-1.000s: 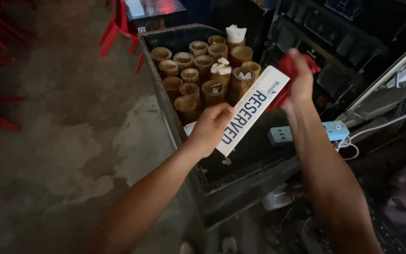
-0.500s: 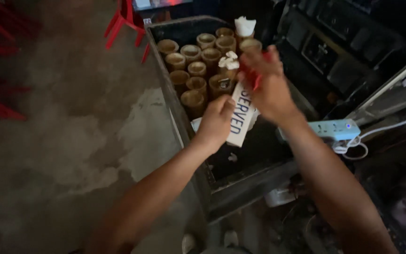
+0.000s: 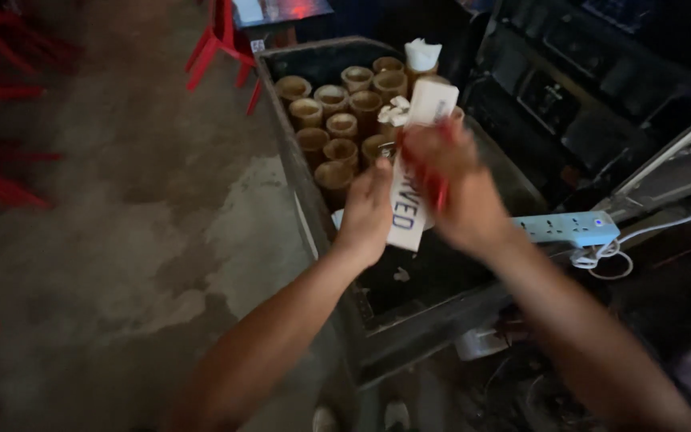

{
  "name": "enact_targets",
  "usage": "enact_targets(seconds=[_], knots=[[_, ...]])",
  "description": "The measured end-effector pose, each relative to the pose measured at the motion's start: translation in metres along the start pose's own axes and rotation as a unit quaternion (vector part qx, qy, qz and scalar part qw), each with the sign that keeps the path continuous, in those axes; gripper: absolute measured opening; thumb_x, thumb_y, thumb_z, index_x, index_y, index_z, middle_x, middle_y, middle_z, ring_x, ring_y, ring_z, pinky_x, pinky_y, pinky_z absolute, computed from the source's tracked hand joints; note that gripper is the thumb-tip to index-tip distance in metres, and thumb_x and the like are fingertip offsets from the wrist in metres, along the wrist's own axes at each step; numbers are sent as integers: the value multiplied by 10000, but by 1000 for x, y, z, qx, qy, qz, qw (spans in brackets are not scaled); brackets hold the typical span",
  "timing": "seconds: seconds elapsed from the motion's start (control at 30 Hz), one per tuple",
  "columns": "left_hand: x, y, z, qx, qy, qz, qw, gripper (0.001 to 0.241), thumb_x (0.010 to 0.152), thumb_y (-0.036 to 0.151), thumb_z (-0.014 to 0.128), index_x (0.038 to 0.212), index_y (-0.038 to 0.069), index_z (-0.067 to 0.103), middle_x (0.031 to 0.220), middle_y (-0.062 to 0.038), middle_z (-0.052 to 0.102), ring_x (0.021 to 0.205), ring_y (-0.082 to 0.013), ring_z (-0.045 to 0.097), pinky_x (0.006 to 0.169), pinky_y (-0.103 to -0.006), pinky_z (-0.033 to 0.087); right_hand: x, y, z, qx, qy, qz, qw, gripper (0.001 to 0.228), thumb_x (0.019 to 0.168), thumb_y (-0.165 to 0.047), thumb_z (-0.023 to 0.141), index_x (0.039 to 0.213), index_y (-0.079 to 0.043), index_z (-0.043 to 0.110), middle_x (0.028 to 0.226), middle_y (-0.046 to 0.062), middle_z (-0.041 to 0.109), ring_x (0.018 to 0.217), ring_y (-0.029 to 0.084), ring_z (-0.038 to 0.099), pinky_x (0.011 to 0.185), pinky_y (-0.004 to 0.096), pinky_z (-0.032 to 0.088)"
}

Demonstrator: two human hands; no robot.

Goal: Wiping down reserved signs and bamboo cups with a red cloth.

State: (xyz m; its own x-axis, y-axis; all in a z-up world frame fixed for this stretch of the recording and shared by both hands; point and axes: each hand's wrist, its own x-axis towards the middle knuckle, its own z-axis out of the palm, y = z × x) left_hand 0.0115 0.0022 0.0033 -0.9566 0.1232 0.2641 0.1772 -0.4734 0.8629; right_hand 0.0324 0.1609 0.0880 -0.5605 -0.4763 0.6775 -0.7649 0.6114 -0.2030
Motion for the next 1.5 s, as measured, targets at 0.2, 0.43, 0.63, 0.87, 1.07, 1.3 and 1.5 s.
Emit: enact_targets(seconds=[0.2, 0.43, 0.63, 0.87, 1.07, 1.3, 1.5], knots=[[5, 6, -1, 45, -39, -40, 997, 689, 1108, 599, 322, 1204, -7, 636, 958, -138, 703, 776, -222, 704, 634, -388, 579, 29, 11, 10, -15, -30, 121, 992, 592, 864, 75, 650, 1443, -41, 612, 1412, 191, 629, 1370, 453, 563, 1229, 524, 398], [-1, 19, -3, -205, 17, -134, 969, 789, 971, 692, 272, 1328, 66, 591, 1089, -168, 715, 933, -272, 725, 775, -411, 622, -35, -79, 6, 15, -47, -16, 999, 727, 658, 44, 763, 1361, 23, 583, 1485, 248, 526, 1468, 520, 326, 1140, 554, 394], [4, 9, -2, -176, -48, -96, 979, 704, 1040, 614, 432, 1430, 41, 557, 1299, -126, 652, 1113, -210, 708, 906, -399, 616, -17, -17, 11, 93, -29, 3, 995, 657, 918, -10, 726, 1531, -17, 491, 1561, 175, 527, 1561, 352, 396, 1259, 537, 305], [1, 4, -7, -153, -120, -124, 973, 457, 1017, 209, 632, 1441, 86, 514, 1200, -110, 674, 1001, -258, 719, 833, -447, 627, 34, 71, 20, 298, 57, 168, 938, 463, 1031, -212, 653, 1456, -57, 553, 1401, 176, 613, 1244, 289, 580, 1022, 414, 493], [18, -9, -10, -163, -168, -257, 938, 335, 1057, 223, 591, 1350, 61, 591, 1136, -93, 717, 956, -216, 734, 801, -404, 624, 53, 85, 25, 277, 208, 300, 889, 240, 1080, -274, 645, 1121, -42, 692, 960, 76, 750, 828, 153, 699, 765, 325, 559], [38, -19, -2, 73, -59, -309, 947, 638, 1081, 512, 386, 1212, -26, 703, 1024, -203, 724, 769, -294, 689, 599, -431, 583, 32, 24, 24, -3, 111, 222, 969, 288, 973, -124, 648, 1245, -32, 659, 1176, 213, 682, 1085, 354, 673, 912, 466, 525], [34, -9, -26, -326, -169, -300, 881, 515, 1111, 459, 412, 1369, 44, 576, 1232, -166, 688, 1029, -273, 728, 834, -428, 623, -35, -58, 23, -8, -45, -26, 999, 864, 759, -45, 733, 1535, 32, 363, 1606, 341, 260, 1519, 520, 177, 1236, 605, 132]])
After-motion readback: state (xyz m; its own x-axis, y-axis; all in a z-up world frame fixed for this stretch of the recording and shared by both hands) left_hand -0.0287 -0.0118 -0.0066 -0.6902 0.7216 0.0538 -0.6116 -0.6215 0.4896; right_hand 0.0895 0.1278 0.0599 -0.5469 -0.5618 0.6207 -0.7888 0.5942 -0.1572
